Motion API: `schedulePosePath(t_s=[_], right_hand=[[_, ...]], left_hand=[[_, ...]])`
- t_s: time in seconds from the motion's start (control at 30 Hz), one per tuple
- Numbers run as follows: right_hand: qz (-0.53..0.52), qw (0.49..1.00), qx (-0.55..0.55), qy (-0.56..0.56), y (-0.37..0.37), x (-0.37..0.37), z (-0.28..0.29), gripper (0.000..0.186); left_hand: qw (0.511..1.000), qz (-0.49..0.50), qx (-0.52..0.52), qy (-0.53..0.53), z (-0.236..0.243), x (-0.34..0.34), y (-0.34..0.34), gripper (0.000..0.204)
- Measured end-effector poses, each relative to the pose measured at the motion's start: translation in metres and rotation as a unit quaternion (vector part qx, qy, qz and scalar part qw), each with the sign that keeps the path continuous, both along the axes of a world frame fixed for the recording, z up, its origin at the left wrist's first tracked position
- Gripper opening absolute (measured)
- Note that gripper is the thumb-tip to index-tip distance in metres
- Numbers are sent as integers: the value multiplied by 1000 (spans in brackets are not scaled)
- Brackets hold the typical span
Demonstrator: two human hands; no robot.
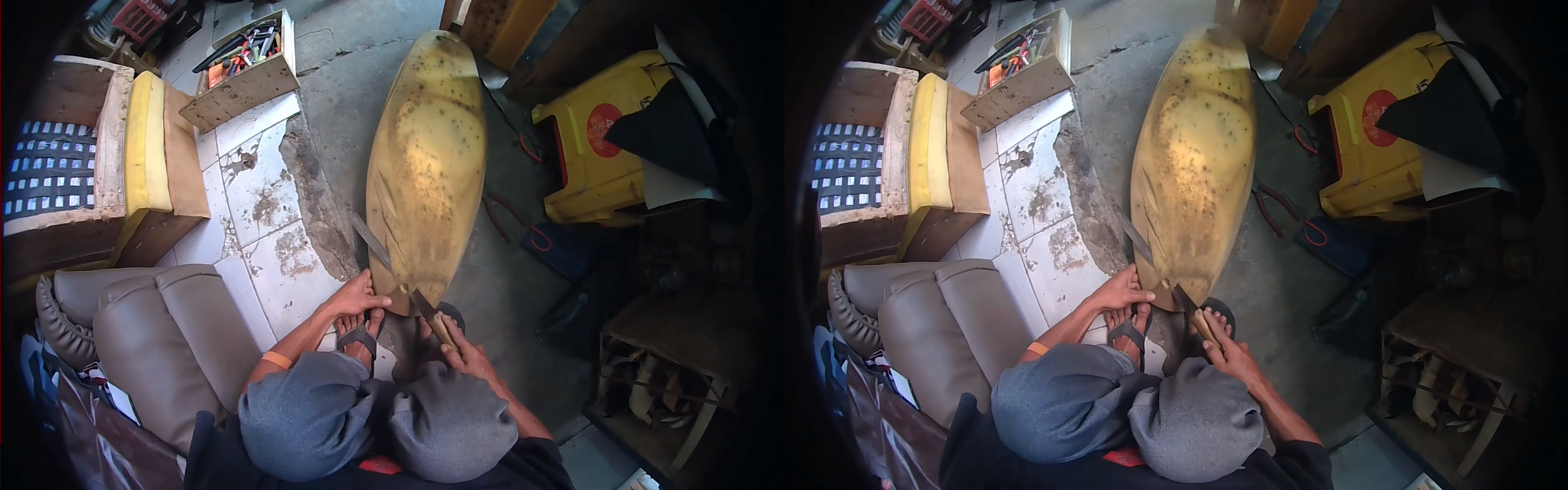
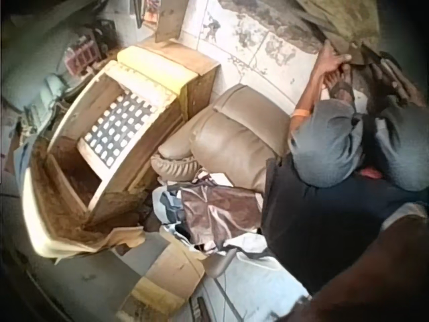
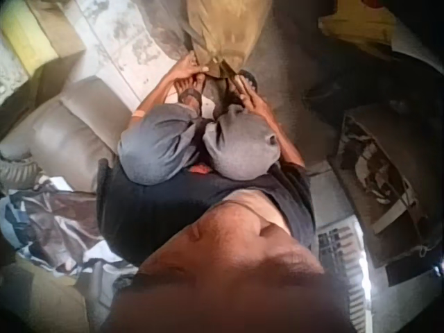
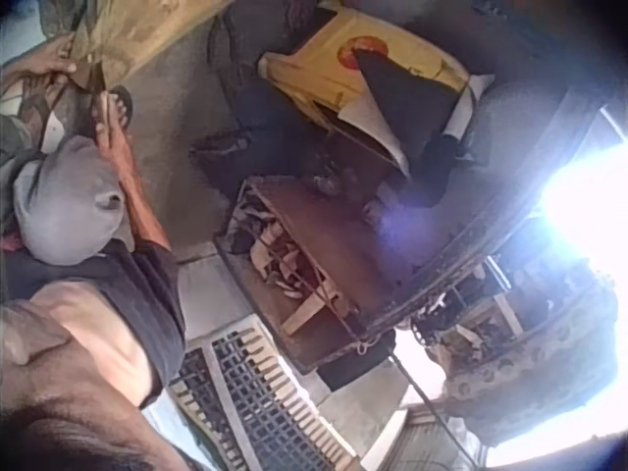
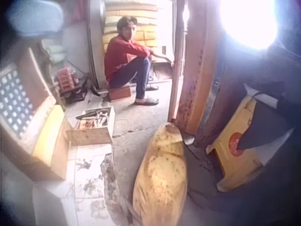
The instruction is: The person removes a plastic cover from a motorcycle seat base, then uses a knife to trim excess foam from the seat. They then place a black leather cover over the foam and adjust it to fit.
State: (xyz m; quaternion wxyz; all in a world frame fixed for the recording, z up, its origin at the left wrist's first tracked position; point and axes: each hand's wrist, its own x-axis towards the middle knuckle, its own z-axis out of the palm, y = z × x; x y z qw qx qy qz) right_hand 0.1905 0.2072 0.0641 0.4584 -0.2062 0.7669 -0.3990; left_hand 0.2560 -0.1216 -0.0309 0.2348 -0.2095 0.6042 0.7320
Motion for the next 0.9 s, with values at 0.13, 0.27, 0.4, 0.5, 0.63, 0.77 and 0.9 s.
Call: schedulePosePath(t_s=[0.13,0.27,0.4,0.5,0.63,0.77,0.9], right_hand=[[71,992,42,99,-24,-1,-14,64],[24,999,-33,27,-11,7,-18,61],[30,999,42,12,-38,-1,-15,62],[38,997,66,-20,-51,-7,-7,62],[114,987,105,36,-71,-13,4,63],[100,995,22,-11,-59,-31,38,71],[-294,924,-243,-43,-35,-30,27,63]], left_hand=[[999,-10,-28,-20,0,4,1,76],[999,0,-50,-3,-6,10,4,67],[999,47,-9,4,0,6,5,65],[999,37,-27,-11,1,9,4,63],[982,-62,-179,10,13,11,-2,46],[971,-36,-236,9,-16,45,-11,38],[951,276,-139,15,-20,26,-15,49]])
